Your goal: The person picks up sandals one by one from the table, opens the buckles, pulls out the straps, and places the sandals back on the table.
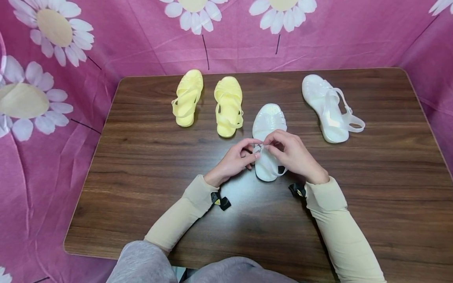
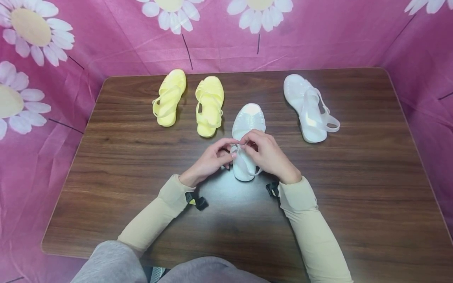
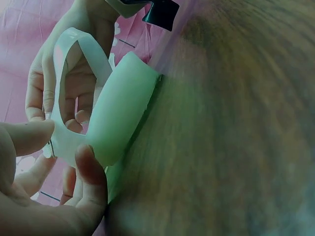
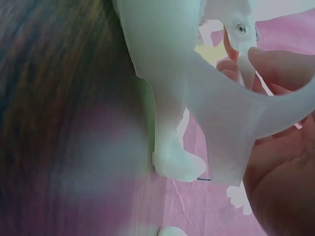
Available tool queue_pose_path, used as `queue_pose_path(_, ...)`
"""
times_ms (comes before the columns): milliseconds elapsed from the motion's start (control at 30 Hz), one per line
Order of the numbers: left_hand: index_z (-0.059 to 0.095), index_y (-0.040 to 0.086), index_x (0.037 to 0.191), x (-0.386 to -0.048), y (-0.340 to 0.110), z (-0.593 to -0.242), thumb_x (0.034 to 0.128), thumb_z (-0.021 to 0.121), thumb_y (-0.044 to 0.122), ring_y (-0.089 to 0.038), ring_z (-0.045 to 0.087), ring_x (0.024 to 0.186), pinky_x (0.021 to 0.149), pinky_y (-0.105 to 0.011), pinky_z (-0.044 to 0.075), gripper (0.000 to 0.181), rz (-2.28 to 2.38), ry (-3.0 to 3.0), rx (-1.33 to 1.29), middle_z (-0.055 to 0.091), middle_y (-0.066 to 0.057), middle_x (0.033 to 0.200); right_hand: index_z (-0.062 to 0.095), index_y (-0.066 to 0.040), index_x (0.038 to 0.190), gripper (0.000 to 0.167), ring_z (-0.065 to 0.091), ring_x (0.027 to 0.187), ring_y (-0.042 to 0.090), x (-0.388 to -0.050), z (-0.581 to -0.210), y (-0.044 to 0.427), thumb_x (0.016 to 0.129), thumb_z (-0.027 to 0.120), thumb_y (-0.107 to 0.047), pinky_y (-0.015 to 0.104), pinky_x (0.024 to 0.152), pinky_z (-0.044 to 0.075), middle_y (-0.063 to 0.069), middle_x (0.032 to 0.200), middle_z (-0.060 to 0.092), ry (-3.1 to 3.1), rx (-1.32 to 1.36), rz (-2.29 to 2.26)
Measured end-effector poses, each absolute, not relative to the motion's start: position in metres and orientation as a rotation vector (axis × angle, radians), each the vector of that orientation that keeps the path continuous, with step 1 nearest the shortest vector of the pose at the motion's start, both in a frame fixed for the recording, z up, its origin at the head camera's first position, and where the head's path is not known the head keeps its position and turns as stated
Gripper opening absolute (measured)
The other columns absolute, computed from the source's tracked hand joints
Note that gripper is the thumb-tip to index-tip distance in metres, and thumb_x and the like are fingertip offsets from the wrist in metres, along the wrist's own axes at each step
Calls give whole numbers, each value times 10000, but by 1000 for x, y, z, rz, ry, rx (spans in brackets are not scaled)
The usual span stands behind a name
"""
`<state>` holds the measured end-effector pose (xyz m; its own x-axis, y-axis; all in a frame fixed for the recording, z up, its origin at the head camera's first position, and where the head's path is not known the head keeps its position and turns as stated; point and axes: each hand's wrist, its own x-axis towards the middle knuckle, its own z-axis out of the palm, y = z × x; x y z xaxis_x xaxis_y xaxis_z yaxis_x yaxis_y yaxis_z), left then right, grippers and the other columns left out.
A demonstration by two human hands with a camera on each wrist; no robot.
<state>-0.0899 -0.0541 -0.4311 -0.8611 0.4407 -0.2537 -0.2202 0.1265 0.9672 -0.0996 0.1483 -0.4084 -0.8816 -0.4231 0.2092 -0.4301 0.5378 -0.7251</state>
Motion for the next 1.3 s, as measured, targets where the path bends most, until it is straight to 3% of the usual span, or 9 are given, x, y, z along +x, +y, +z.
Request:
queue_pose_path(300, 543, 88, 1298, -90, -54, -434, 945, 603, 116, -141, 532, 623, 598, -256, 512, 359, 1721, 1968, 282, 456, -44, 1014, 669, -99, 895, 122, 568, 797, 100, -100, -408, 148, 862, 672, 19, 195, 720, 466, 20, 902, 661, -2729, 759, 1308)
queue_pose_path(633, 584, 46, 1222, -90, -48, -437, 931, 633, 145, -105, 552, 644, 595, -246, 520, 311, 1704, 2026, 255, 528, -9, 891, 670, -101, 873, 135, 575, 828, 88, -101, -412, 146, 844, 688, 30, 212, 742, 457, 26, 899, 666, -2669, 797, 1297)
queue_pose_path(1300, 611, 17, 1194, -90, -50, -438, 933, 630, 127, -91, 548, 674, 605, -217, 500, 284, 1709, 1970, 265, 568, -13, 975, 696, -105, 864, 154, 552, 775, 93, -100, -413, 149, 810, 686, 39, 233, 687, 456, -10, 883, 635, -2679, 896, 1309)
